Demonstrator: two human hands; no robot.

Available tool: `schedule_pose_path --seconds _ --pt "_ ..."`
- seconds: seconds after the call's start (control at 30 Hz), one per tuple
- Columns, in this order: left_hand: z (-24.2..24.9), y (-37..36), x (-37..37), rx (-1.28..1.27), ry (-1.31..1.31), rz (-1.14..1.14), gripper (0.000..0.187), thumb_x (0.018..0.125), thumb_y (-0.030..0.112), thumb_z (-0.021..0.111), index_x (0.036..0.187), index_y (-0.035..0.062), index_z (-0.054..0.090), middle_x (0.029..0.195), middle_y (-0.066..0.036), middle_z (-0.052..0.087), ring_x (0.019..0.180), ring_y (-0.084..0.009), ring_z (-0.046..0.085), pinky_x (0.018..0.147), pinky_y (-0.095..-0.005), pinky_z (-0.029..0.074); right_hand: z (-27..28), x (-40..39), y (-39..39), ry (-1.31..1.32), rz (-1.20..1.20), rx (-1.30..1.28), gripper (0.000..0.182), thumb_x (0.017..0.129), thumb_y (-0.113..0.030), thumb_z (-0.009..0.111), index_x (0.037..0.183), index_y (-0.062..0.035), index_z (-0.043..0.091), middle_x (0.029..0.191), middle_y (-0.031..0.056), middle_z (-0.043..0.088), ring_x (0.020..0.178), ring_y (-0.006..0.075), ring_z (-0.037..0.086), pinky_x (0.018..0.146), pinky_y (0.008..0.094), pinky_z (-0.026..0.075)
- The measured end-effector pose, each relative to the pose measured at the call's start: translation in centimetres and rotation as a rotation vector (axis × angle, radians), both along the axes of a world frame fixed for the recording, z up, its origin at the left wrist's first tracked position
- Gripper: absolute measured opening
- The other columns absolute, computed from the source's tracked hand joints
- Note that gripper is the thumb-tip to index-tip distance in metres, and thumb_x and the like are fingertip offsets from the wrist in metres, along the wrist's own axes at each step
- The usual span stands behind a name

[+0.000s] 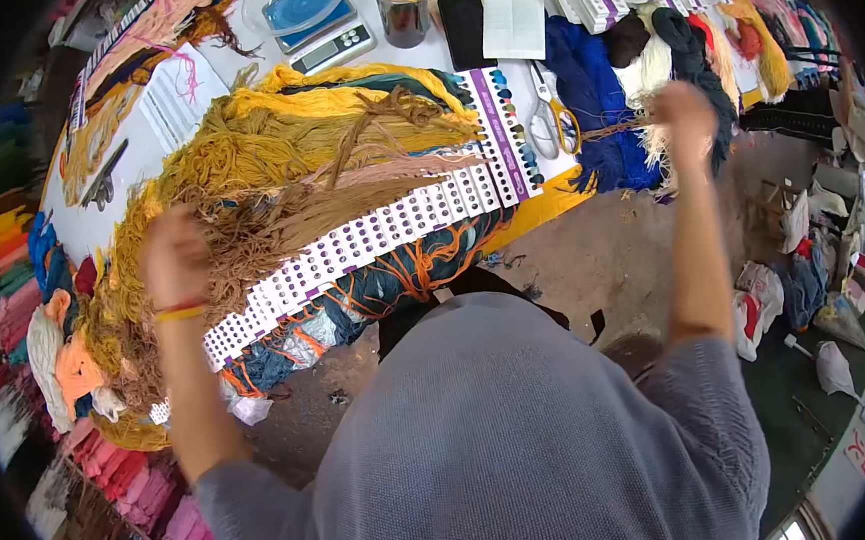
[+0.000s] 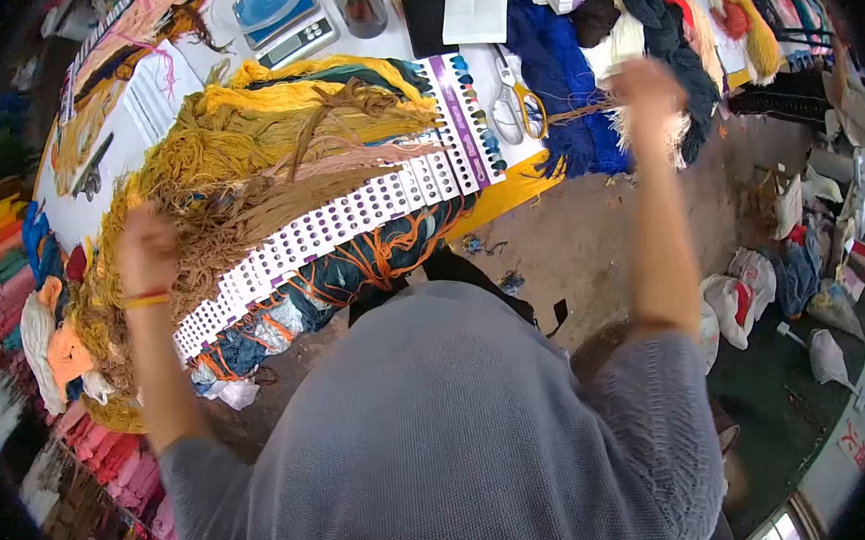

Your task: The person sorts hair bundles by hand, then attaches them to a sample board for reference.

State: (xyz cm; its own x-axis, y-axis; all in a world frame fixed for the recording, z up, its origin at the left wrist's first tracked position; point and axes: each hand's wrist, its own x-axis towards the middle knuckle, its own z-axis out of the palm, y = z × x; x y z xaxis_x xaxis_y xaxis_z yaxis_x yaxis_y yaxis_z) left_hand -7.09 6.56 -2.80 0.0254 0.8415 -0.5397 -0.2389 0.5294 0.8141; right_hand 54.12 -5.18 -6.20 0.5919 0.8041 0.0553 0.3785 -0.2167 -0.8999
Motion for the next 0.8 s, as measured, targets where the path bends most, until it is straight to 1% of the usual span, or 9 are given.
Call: schedule_pose_path --seconds 0.03,0.13,0.17,0.2,0.3,0.33,0.43,0.53,0.8 --pt "-1.4 -2.2 7.1 -0.03 0.114 -0.061 0.022 0.075 0.011 0.053 0.094 0.0011 0.054 0.056 0.003 0.041 0.045 -0.0046 0.033 0.042 -0.0188 0.028 -3.1 -4.6 0.2 0.204 0.076 -0.094 0.014 0.082 -0.016 0.048 0.084 -0.0045 0.056 0.073 0.0062 0.059 0.059 0.0139 0.055 0.057 0.027 0.045" --pt "-9.2 -6.4 17.5 -0.24 -0.036 -0.362 0.025 0.078 0.021 0.055 0.094 0.0024 0.06 0.073 -0.002 0.058 0.059 -0.0059 0.051 0.043 -0.0181 0.03 -12.6 -13.1 -0.8 0.144 0.354 -0.187 0.014 0.083 -0.016 0.053 0.085 -0.0025 0.056 0.07 0.003 0.056 0.059 0.0103 0.054 0.054 0.0225 0.044" --pt "-10.4 -7.4 20.6 -0.284 -0.049 -0.413 0.027 0.081 0.024 0.054 0.096 0.0022 0.06 0.082 -0.005 0.062 0.063 -0.0074 0.054 0.043 -0.0182 0.031 -11.9 -16.0 -1.0 0.184 0.366 -0.342 0.014 0.082 -0.015 0.053 0.086 -0.0011 0.056 0.069 0.0043 0.055 0.061 0.0105 0.054 0.055 0.0247 0.044" --pt "-12.0 -8.3 22.8 -0.243 -0.013 -0.472 0.029 0.083 0.026 0.053 0.098 0.002 0.059 0.089 -0.007 0.063 0.068 -0.0094 0.057 0.045 -0.018 0.032 -13.5 -17.1 -1.4 0.0 0.476 -0.305 0.015 0.081 -0.014 0.054 0.086 -0.0002 0.055 0.072 0.0082 0.057 0.064 0.0147 0.057 0.058 0.0282 0.045" --pt "-19.3 -9.4 25.9 -0.015 0.205 -0.623 0.028 0.083 0.022 0.05 0.089 -0.0037 0.059 0.075 -0.008 0.063 0.067 -0.0141 0.06 0.053 -0.0265 0.042 -13.6 -19.3 -1.4 -0.09 0.617 -0.238 0.013 0.081 -0.014 0.053 0.087 -0.002 0.055 0.081 0.0133 0.058 0.07 0.0283 0.057 0.062 0.0325 0.045" --pt "-17.1 -9.0 26.8 -0.082 0.263 -0.588 0.024 0.081 0.016 0.049 0.079 -0.0058 0.058 0.066 -0.009 0.06 0.062 -0.0154 0.059 0.057 -0.0288 0.044 -14.3 -19.5 -1.3 -0.165 0.614 -0.21 0.013 0.081 -0.014 0.053 0.087 -0.0035 0.056 0.084 0.0137 0.058 0.074 0.0306 0.057 0.063 0.0349 0.045" --pt "-19.2 -8.6 27.4 0.002 0.253 -0.655 0.017 0.082 0.01 0.049 0.081 -0.0052 0.057 0.074 -0.005 0.059 0.066 -0.0125 0.057 0.056 -0.0225 0.044 -15.1 -19.3 -1.2 -0.282 0.66 -0.208 0.014 0.079 -0.012 0.052 0.09 -0.0031 0.053 0.084 0.0147 0.057 0.075 0.0323 0.057 0.061 0.0383 0.046" --pt "-19.0 -8.9 28.2 0.0 0.228 -0.588 0.014 0.079 0.005 0.049 0.071 -0.0039 0.055 0.064 -0.006 0.057 0.057 -0.0122 0.055 0.051 -0.0228 0.042 -14.3 -19.3 -1.0 -0.457 0.765 -0.351 0.015 0.08 -0.012 0.044 0.092 -0.0027 0.044 0.083 0.018 0.057 0.075 0.0343 0.057 0.059 0.0426 0.046" --pt "-19.5 -9.3 28.9 0.102 0.296 -0.511 0.012 0.078 0.001 0.049 0.069 -0.0025 0.056 0.059 -0.005 0.057 0.051 -0.0109 0.051 0.047 -0.0236 0.04 -13.1 -19.3 -0.5 -0.547 0.847 -0.455 0.016 0.079 -0.013 0.046 0.089 -0.0024 0.039 0.08 0.0161 0.058 0.071 0.0319 0.059 0.054 0.041 0.046"
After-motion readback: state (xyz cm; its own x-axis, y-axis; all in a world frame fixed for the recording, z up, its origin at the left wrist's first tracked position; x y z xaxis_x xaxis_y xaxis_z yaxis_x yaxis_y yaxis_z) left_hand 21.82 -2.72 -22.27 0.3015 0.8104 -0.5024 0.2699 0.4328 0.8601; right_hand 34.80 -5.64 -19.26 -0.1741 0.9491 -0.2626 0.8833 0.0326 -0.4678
